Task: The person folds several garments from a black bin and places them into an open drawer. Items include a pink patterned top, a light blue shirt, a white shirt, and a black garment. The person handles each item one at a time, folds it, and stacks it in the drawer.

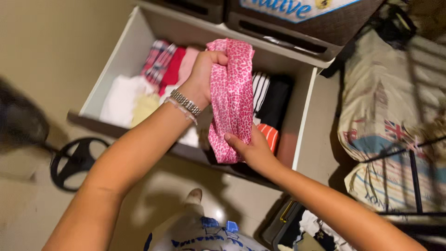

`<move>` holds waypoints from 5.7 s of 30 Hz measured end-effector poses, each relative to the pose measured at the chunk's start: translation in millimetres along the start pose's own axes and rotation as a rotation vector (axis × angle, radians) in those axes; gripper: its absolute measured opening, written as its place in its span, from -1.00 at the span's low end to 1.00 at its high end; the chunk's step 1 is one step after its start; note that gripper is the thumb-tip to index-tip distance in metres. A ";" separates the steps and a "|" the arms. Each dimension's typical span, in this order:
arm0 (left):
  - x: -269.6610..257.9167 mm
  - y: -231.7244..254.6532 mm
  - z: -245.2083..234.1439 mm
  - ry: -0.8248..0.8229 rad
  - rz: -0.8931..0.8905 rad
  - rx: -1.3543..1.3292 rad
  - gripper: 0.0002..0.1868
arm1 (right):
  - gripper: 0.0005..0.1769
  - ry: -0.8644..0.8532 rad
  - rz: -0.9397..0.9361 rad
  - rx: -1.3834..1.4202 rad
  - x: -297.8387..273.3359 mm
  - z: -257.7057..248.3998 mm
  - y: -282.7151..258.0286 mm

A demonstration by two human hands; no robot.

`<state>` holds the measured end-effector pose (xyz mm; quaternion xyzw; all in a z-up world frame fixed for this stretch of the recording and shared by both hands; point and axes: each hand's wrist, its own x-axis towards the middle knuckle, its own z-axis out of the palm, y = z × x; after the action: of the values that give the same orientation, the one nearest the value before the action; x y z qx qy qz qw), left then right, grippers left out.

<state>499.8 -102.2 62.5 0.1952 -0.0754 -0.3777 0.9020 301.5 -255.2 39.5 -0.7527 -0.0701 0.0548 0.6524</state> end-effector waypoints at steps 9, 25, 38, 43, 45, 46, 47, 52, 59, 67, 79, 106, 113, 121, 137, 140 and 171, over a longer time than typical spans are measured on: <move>101.6 -11.3 -101.8 0.176 -0.313 0.076 -0.66 | -0.42 -0.084 0.314 -0.058 71.9 -19.5 67.8; 106.3 -23.9 -153.7 0.042 -0.787 0.318 -0.61 | -0.30 -0.513 0.669 -0.301 66.9 -17.1 91.1; 102.5 -51.3 -159.7 0.013 -0.690 0.238 -0.73 | 0.02 0.117 0.126 -0.176 86.9 -62.3 64.1; 95.3 -56.9 -151.6 0.101 -0.638 0.253 -0.85 | -0.03 0.202 0.119 -0.164 103.9 -34.5 60.9; 82.8 -46.1 -138.0 0.016 -0.519 0.565 -0.82 | -0.09 0.245 0.106 -0.188 101.9 -28.7 65.3; 74.5 -37.9 -129.4 -0.081 -0.398 0.827 -0.79 | -0.15 0.246 0.104 -0.103 100.8 -29.2 68.4; 65.4 -29.7 -119.4 -0.178 -0.270 1.084 -0.74 | -0.20 0.247 0.105 -0.017 98.2 -31.7 71.5; 29.5 7.0 -72.1 -0.272 -0.093 1.707 -0.39 | -0.51 0.201 0.123 0.066 99.1 -47.9 89.7; 36.7 -13.5 -88.0 -0.042 -0.483 1.080 -0.43 | -0.35 0.301 0.222 -0.271 101.9 -38.3 95.8; 59.9 -39.4 -129.9 -0.042 -0.529 0.697 -0.67 | -0.16 0.281 0.219 -0.096 71.5 -40.2 75.2; 45.7 14.6 -50.9 -0.325 -0.144 2.426 -0.32 | -0.16 0.140 0.304 -0.208 96.0 -6.4 96.1; 37.0 -5.9 -71.2 -0.483 0.127 2.336 -0.64 | -0.37 0.000 0.478 -0.675 89.0 -46.6 101.6; 41.5 -8.5 -78.2 -0.293 -0.257 2.231 -0.40 | -0.18 0.129 0.595 -0.619 107.2 -31.6 108.7; 58.5 -10.4 -131.4 -0.420 -0.027 1.821 -0.54 | -0.27 0.106 0.434 -0.177 99.0 -17.7 103.8; 15.2 -34.9 -82.0 -0.558 0.350 2.274 -0.49 | -0.54 0.003 0.318 -0.777 61.8 -12.4 64.4; 15.3 -41.3 -93.9 -0.748 0.253 2.384 -0.49 | -0.63 -0.216 0.279 -0.743 67.2 -0.8 85.8; 11.6 -55.5 -111.7 -0.671 -0.096 2.688 -0.24 | -0.59 -0.247 0.367 -0.777 57.2 -4.2 93.6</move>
<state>503.4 -113.0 -62.2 0.8083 -0.5817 -0.0747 -0.0510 361.6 -262.2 -52.1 -0.9297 -0.0281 0.2289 0.2872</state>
